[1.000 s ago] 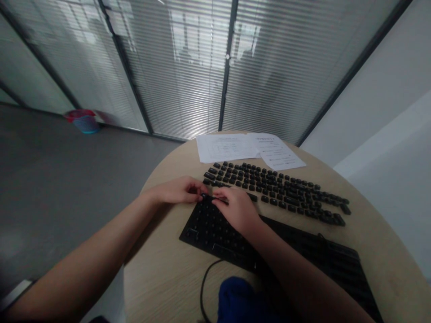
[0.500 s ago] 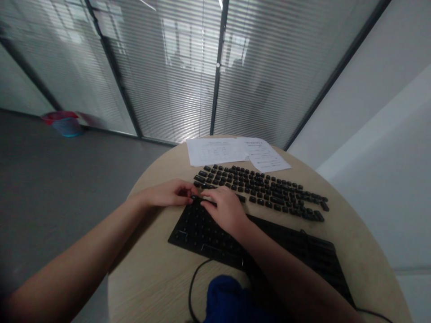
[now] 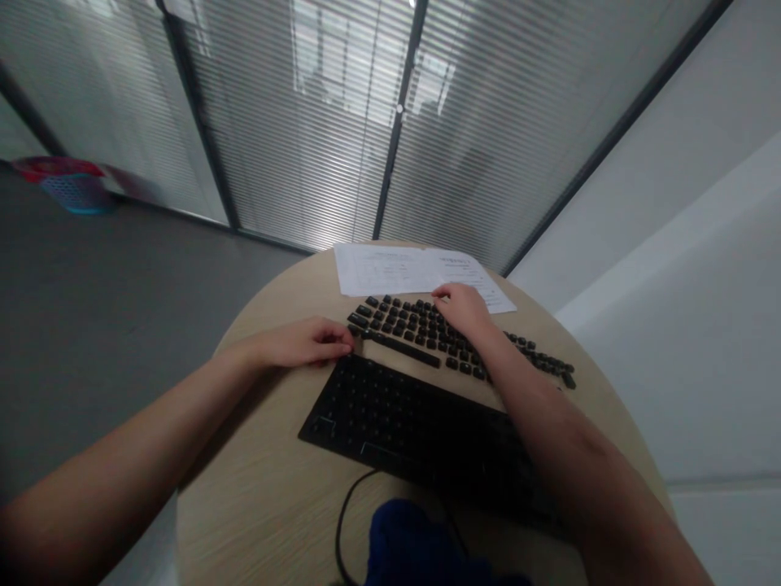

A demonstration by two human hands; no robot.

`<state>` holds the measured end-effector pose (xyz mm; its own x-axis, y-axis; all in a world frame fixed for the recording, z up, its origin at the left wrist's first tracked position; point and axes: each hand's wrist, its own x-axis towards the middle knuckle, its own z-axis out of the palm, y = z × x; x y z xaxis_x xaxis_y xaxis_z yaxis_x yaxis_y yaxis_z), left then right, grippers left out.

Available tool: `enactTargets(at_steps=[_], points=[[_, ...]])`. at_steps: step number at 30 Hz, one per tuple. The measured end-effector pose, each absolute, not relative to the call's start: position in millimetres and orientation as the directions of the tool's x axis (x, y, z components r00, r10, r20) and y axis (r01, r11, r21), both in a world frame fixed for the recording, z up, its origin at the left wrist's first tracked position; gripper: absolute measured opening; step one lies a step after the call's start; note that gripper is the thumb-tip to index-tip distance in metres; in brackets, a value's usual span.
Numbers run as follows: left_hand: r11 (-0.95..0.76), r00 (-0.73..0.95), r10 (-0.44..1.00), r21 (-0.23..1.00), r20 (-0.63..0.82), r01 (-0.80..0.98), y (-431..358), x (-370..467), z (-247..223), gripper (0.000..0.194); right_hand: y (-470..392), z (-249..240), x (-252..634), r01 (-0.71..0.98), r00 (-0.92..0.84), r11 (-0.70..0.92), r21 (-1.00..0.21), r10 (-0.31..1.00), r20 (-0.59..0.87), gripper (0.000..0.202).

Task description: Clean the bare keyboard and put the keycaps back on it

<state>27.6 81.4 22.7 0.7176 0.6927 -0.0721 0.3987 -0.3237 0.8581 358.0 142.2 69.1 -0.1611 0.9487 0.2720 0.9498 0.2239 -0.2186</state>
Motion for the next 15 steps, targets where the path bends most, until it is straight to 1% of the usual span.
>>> enactTargets(at_steps=[6, 10, 15], points=[[-0.304, 0.708, 0.703, 0.869, -0.072, 0.39, 82.9, 26.6, 20.3, 0.035, 177.5, 61.1, 354.2, 0.947, -0.14, 0.191, -0.258, 0.969, 0.205, 0.021], [-0.308, 0.715, 0.696, 0.872, -0.066, 0.381, 84.7, 25.5, 18.0, 0.034, 194.5, 54.8, 347.1, 0.937, -0.177, 0.215, -0.275, 0.972, 0.158, 0.018], [-0.321, 0.719, 0.693, 0.868, -0.057, 0.378, 85.0, 25.6, 19.9, 0.033, 205.5, 45.4, 344.0, 0.925, -0.233, 0.251, -0.287, 0.968, 0.095, 0.026]])
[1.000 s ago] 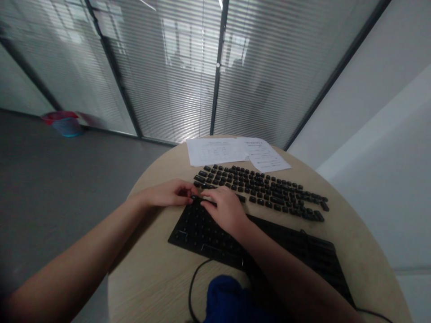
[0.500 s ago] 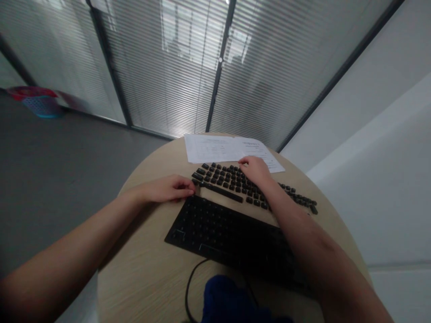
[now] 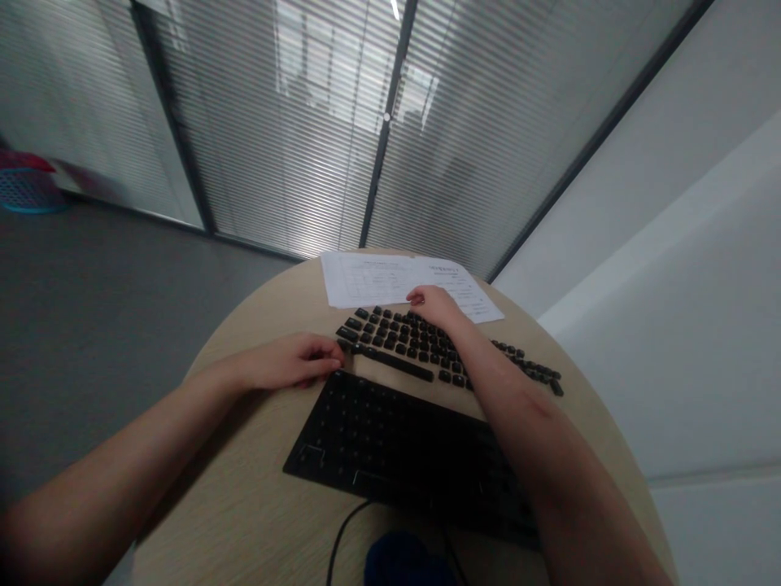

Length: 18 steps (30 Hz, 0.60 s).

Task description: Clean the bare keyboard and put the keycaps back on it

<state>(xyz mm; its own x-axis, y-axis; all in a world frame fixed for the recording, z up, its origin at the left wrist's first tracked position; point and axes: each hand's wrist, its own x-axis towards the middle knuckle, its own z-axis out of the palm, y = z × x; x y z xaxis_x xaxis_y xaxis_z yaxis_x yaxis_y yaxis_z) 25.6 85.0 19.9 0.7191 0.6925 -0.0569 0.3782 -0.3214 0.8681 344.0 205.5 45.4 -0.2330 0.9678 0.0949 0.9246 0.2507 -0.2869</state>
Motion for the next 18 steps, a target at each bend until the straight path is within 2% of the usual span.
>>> enactTargets(at_steps=[5, 18], points=[[-0.335, 0.731, 0.68, 0.865, -0.052, 0.373, 84.5, 25.8, 21.8, 0.031, 208.3, 40.2, 344.5, 0.941, -0.215, 0.223, -0.255, 0.975, 0.061, 0.015], [-0.356, 0.742, 0.671, 0.871, -0.015, 0.339, 86.9, 24.8, 16.9, 0.027, 199.7, 38.1, 329.8, 0.965, -0.173, 0.192, -0.179, 0.978, 0.115, 0.02]])
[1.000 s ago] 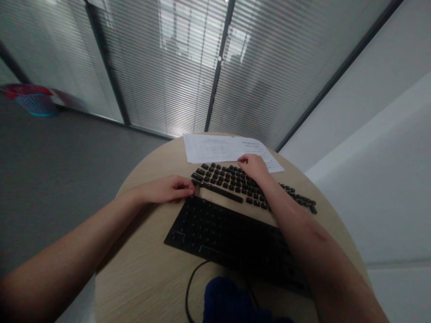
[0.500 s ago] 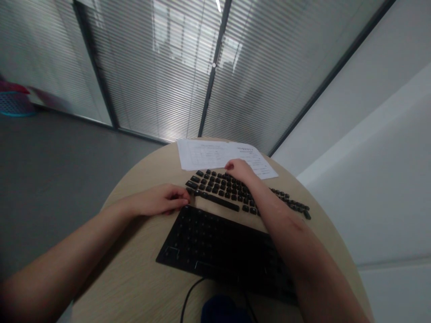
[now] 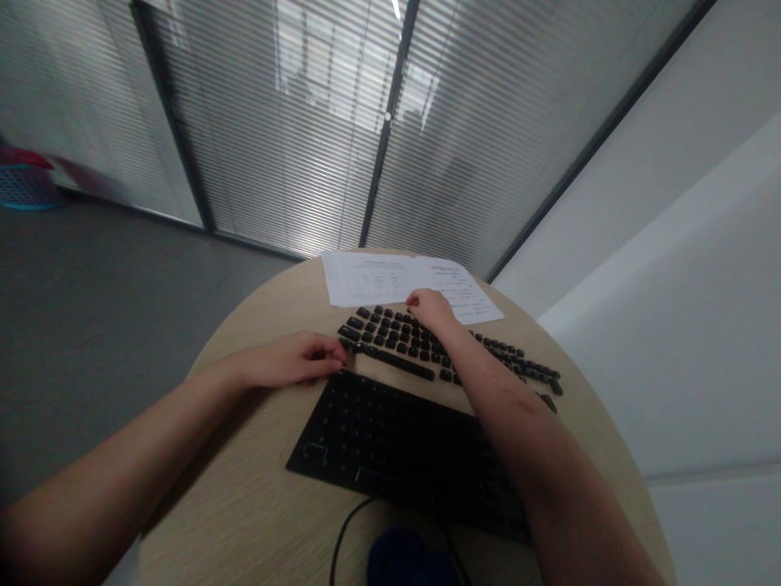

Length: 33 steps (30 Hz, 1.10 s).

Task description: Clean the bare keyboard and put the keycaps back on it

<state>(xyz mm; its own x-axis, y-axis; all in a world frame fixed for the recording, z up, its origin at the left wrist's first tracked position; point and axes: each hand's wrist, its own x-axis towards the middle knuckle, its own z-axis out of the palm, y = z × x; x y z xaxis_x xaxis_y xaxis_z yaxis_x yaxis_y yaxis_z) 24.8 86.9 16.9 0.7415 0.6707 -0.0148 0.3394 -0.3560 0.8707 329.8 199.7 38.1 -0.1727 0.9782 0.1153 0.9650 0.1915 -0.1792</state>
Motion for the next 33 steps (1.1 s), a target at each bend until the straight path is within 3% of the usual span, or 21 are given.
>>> enactTargets(at_steps=[10, 13, 15, 18, 26, 33], points=[[-0.337, 0.736, 0.676, 0.872, -0.04, 0.356, 86.4, 26.8, 19.0, 0.032, 172.3, 57.5, 310.1, 0.954, -0.178, 0.231, -0.191, 0.949, 0.259, 0.024], [-0.331, 0.737, 0.674, 0.873, -0.046, 0.357, 86.2, 27.5, 19.6, 0.031, 138.4, 69.9, 313.2, 0.918, -0.182, 0.292, -0.269, 0.911, 0.369, 0.029], [-0.329, 0.736, 0.675, 0.874, -0.048, 0.359, 86.0, 27.7, 19.6, 0.03, 103.0, 73.3, 316.7, 0.819, -0.201, 0.412, -0.4, 0.858, 0.472, 0.027], [-0.334, 0.739, 0.671, 0.87, -0.05, 0.362, 85.6, 27.6, 19.9, 0.03, 46.3, 69.4, 316.9, 0.701, -0.297, 0.488, -0.52, 0.863, 0.409, 0.031], [-0.421, 0.763, 0.646, 0.838, 0.008, 0.348, 81.6, 26.2, 25.1, 0.031, 7.4, 35.9, 292.4, 0.653, -0.379, 0.541, -0.53, 0.839, 0.39, 0.035], [-0.357, 0.779, 0.627, 0.877, -0.031, 0.323, 79.6, 23.6, 27.9, 0.028, 3.9, 19.0, 290.4, 0.66, -0.388, 0.525, -0.537, 0.851, 0.354, 0.04]])
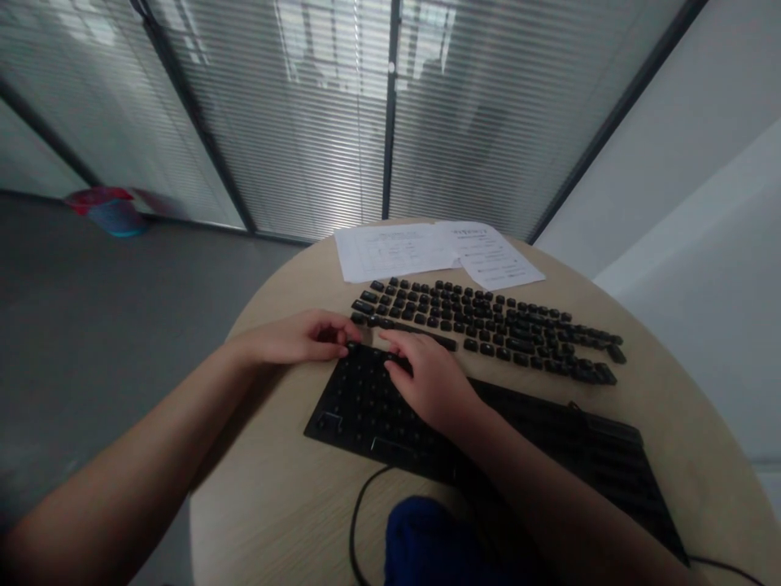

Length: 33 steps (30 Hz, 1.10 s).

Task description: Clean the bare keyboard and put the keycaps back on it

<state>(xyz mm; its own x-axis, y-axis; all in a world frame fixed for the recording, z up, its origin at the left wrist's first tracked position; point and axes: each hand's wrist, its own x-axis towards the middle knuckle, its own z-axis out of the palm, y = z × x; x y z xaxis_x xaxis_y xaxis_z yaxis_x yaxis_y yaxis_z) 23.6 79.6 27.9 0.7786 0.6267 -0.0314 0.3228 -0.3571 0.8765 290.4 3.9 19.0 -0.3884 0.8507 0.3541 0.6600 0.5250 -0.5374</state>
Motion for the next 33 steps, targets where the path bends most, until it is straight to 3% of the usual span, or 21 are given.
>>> enactTargets(at_steps=[7, 15, 23, 33], points=[[-0.322, 0.793, 0.606, 0.894, -0.057, 0.311, 80.2, 22.1, 28.8, 0.028, 2.9, 17.3, 287.8, 0.648, -0.347, 0.497, -0.577, 0.867, 0.357, 0.041], [-0.356, 0.796, 0.604, 0.885, -0.028, 0.301, 81.9, 21.8, 26.4, 0.027, 1.9, 16.0, 285.9, 0.686, -0.39, 0.524, -0.505, 0.851, 0.352, 0.039], [-0.353, 0.792, 0.61, 0.887, -0.023, 0.297, 82.5, 22.4, 24.0, 0.029, 3.5, 13.9, 283.5, 0.689, -0.301, 0.441, -0.575, 0.896, 0.326, 0.043], [-0.327, 0.781, 0.621, 0.885, -0.063, 0.332, 80.2, 23.6, 27.7, 0.029, 4.2, 14.5, 284.3, 0.689, -0.302, 0.435, -0.579, 0.899, 0.317, 0.041]])
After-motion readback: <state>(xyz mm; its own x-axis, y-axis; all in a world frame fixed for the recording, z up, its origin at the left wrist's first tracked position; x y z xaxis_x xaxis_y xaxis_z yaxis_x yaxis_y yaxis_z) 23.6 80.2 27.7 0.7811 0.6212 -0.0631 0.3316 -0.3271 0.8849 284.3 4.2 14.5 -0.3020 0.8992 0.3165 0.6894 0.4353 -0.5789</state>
